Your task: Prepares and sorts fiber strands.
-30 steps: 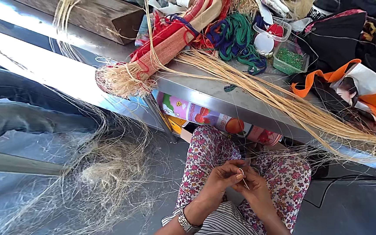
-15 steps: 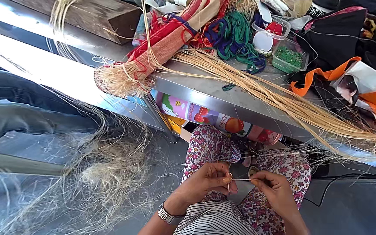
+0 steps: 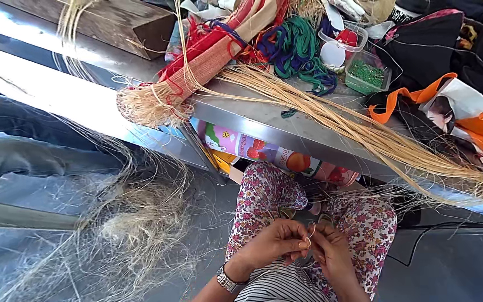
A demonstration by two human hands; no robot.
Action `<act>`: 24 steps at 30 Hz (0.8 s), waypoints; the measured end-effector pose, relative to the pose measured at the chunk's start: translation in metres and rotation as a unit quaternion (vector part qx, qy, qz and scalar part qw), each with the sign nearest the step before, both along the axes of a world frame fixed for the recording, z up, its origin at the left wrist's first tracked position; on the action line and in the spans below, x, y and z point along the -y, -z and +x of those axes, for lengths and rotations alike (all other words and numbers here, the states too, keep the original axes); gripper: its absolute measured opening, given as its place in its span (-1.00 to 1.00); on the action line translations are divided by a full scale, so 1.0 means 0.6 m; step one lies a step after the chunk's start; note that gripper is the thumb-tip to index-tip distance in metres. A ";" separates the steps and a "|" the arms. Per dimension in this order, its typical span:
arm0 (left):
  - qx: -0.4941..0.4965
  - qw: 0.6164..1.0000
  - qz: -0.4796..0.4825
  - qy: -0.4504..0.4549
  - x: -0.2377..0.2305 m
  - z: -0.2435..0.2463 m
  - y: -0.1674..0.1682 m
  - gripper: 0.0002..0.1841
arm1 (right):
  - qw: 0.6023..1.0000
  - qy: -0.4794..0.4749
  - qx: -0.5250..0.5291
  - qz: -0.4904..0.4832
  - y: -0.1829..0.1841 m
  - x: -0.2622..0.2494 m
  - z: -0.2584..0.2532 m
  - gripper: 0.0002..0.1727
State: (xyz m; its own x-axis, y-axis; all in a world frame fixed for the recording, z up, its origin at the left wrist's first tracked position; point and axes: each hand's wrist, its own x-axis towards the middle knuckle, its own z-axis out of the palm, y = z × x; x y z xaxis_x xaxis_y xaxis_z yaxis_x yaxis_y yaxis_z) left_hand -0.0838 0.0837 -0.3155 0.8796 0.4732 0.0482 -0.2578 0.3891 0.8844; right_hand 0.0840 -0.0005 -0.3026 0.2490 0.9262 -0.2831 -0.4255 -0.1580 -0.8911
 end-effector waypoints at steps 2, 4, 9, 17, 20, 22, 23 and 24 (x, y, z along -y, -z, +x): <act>-0.023 1.000 0.006 -0.018 0.001 0.001 -0.001 -0.88 | 0.998 -0.025 0.048 0.029 0.001 0.006 0.006 -0.80; -0.052 0.998 0.012 -0.033 0.001 0.001 -0.008 -0.87 | 0.991 -0.037 0.107 0.066 0.001 0.010 0.014 -0.79; -0.096 0.994 0.024 -0.043 0.004 0.002 -0.015 -0.88 | 0.981 -0.030 0.166 0.095 0.003 0.011 0.017 -0.79; -0.124 0.977 0.081 -0.151 0.021 0.005 -0.020 -0.89 | 0.963 -0.014 0.233 0.133 0.013 0.001 0.008 -0.86; -0.128 0.954 0.069 -0.262 0.037 0.012 -0.019 -0.85 | 0.951 -0.004 0.262 0.165 0.019 0.004 0.005 -0.86; -0.144 0.939 0.069 -0.304 0.047 0.020 -0.018 -0.85 | 0.943 0.000 0.276 0.184 0.021 0.006 0.003 -0.87; -0.153 0.932 0.089 -0.317 0.051 0.023 -0.015 -0.87 | 0.940 -0.002 0.286 0.189 0.021 0.005 0.002 -0.87; -0.160 0.923 0.124 -0.329 0.054 0.026 -0.010 -0.88 | 0.936 -0.008 0.295 0.189 0.019 0.006 0.003 -0.87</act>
State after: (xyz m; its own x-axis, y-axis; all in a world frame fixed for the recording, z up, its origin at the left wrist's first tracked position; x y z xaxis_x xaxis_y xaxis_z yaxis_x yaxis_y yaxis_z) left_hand -0.0684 0.0515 -0.3097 0.3944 0.9188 0.0151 -0.0770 0.0167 0.9969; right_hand 0.0856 -0.0038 -0.3141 0.2443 0.9372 0.2488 0.1589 0.2144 -0.9637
